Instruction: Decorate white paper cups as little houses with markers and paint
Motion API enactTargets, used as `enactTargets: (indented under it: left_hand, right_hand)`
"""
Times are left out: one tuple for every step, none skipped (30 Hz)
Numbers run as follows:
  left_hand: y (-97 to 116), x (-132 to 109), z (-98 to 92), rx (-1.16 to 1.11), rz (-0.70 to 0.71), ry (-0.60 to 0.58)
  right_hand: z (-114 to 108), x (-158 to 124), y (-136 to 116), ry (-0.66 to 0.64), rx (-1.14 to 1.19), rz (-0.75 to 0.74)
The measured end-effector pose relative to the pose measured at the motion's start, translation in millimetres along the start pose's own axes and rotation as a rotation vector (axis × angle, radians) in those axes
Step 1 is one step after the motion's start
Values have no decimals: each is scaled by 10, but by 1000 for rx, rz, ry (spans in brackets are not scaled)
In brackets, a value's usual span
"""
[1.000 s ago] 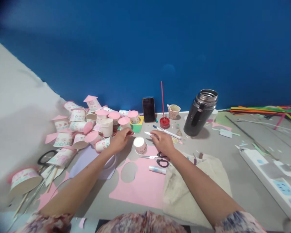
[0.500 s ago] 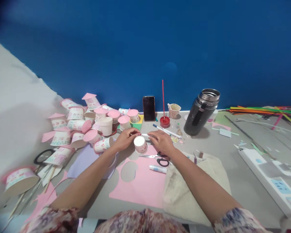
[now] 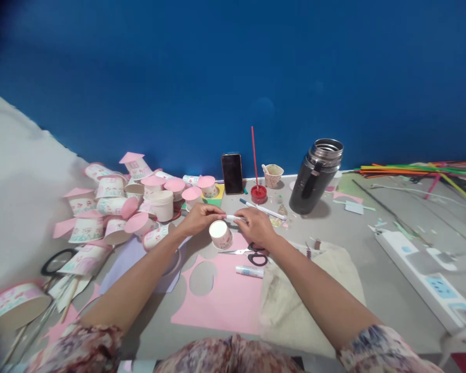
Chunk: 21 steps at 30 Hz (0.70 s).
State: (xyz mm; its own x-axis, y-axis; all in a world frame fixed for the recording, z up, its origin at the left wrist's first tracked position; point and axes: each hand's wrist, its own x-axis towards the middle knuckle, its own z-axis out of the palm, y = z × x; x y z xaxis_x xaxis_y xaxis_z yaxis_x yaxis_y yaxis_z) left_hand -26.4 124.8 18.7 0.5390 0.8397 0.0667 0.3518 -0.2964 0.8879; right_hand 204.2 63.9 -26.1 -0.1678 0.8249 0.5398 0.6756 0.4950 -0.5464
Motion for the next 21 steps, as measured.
enactTargets:
  left_hand:
    - [15,23,-4,-4,7,-5]
    - [35,44,-8,-6,15,-7]
    - [59,62,-12,-5,23,-7]
    - [87,77,-14,-2,31,-8]
    - [118,88,-15,4,38,-8]
    - [149,97,-15,12,46,-8]
    - [180,104,-13,23,53,-8]
    - [210,111,-10,35,60,-7]
    - [241,118,-7,49,66,-4]
    - [273,125,-5,65,73,2]
    - [307,128,-5,83,79,13]
    - [342,126,-9,102,86,29]
    - [377,111,-17,121,95,52]
    - [410,80,-27,135,103,83]
    - [437,27,-38,158,121,122]
    - [454,-51,-44,188,143,166]
    - [459,-152,-41,218,170,216]
    - [450,-272,-27,326,239,269]
    - [429,-405,2,422,290,317]
    - [397,-540,43,498,327,340]
    - [358,-666,94,557,354,339]
  right_hand:
    - [2,2,-5,10,-5,-4]
    - [4,2,-11,21,-10,-7]
    - [6,-1,-17,34,-16,-9]
    - [8,-7,-25,48,-22,-9]
    - [10,-15,-35,60,-28,-7]
    - [12,-25,-45,71,-33,-4]
    - [14,-36,-57,79,-36,-1]
    - [17,-45,-67,85,-38,4]
    - [22,-51,-76,89,-40,9]
    - [28,-54,-82,92,-42,15]
    - [35,-51,-84,94,-45,24]
    - [43,-45,-81,95,-49,34]
    - [50,-35,-73,95,-56,46]
    - [55,-24,-59,93,-64,59]
    - [57,-12,-41,89,-74,72]
    - [56,-2,-20,83,-87,84]
    - [51,7,3,76,-102,96]
    - [44,12,26,68,-119,106]
    - [36,15,47,58,-136,115]
    - [28,15,64,46,-152,122]
    - [22,14,76,31,-166,125]
